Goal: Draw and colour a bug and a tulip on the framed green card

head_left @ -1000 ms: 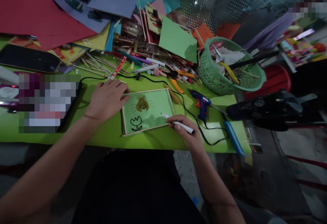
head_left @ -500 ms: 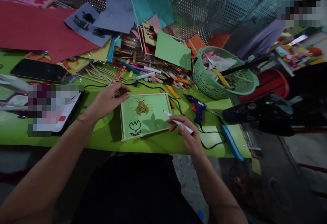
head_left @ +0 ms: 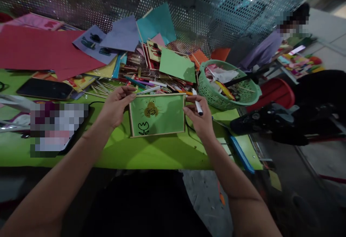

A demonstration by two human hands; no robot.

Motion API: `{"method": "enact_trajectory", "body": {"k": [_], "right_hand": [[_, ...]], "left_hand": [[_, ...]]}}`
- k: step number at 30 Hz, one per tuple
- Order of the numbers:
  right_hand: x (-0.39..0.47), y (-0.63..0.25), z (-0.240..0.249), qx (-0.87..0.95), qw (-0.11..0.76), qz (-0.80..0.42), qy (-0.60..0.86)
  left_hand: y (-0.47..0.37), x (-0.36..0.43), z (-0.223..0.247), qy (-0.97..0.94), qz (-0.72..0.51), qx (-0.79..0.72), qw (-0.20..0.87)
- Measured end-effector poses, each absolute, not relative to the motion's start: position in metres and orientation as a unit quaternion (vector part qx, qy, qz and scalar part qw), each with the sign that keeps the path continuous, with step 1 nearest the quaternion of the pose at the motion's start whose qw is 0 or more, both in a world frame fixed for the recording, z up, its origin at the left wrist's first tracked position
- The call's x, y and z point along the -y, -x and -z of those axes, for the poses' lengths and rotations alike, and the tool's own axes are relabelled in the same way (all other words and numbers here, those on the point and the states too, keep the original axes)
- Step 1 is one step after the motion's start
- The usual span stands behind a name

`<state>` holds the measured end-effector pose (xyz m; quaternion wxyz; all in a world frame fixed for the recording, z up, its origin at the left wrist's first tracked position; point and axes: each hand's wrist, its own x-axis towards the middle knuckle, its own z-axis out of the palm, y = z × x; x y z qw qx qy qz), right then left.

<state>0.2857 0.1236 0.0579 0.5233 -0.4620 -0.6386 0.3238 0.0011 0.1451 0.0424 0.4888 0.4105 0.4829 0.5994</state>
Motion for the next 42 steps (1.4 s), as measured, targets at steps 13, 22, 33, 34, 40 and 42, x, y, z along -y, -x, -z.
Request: {"method": "enact_trajectory", "body": {"k": [13,22,33,34,40,42], "right_hand": [[-0.124,-0.284,-0.036,0.671,0.47,-0.311,0.482],[-0.122,-0.297,-0.05,0.643,0.502,-0.341,0.467],[-0.116,-0.297,-0.054,0.634,0.507,-0.372,0.451],[-0.116,-0.297,-0.053,0.632,0.509,-0.374,0.449],[-0.113,-0.296,-0.052,0.625,0.501,-0.375,0.466],[-0.112,-0.296,-0.053,0.628,0.497,-0.374,0.466]], "left_hand": [[0.02,-0.139,-0.025,-0.624,-0.329,-0.558,0.437],[0.02,-0.141,-0.03,-0.69,-0.256,-0.562,0.376],[0.021,-0.136,-0.034,-0.762,-0.182,-0.551,0.285],[0.021,-0.136,-0.034,-0.773,-0.181,-0.544,0.273],[0.021,-0.134,-0.028,-0.767,-0.207,-0.538,0.28],[0.02,-0.133,-0.027,-0.757,-0.208,-0.546,0.291]]}}
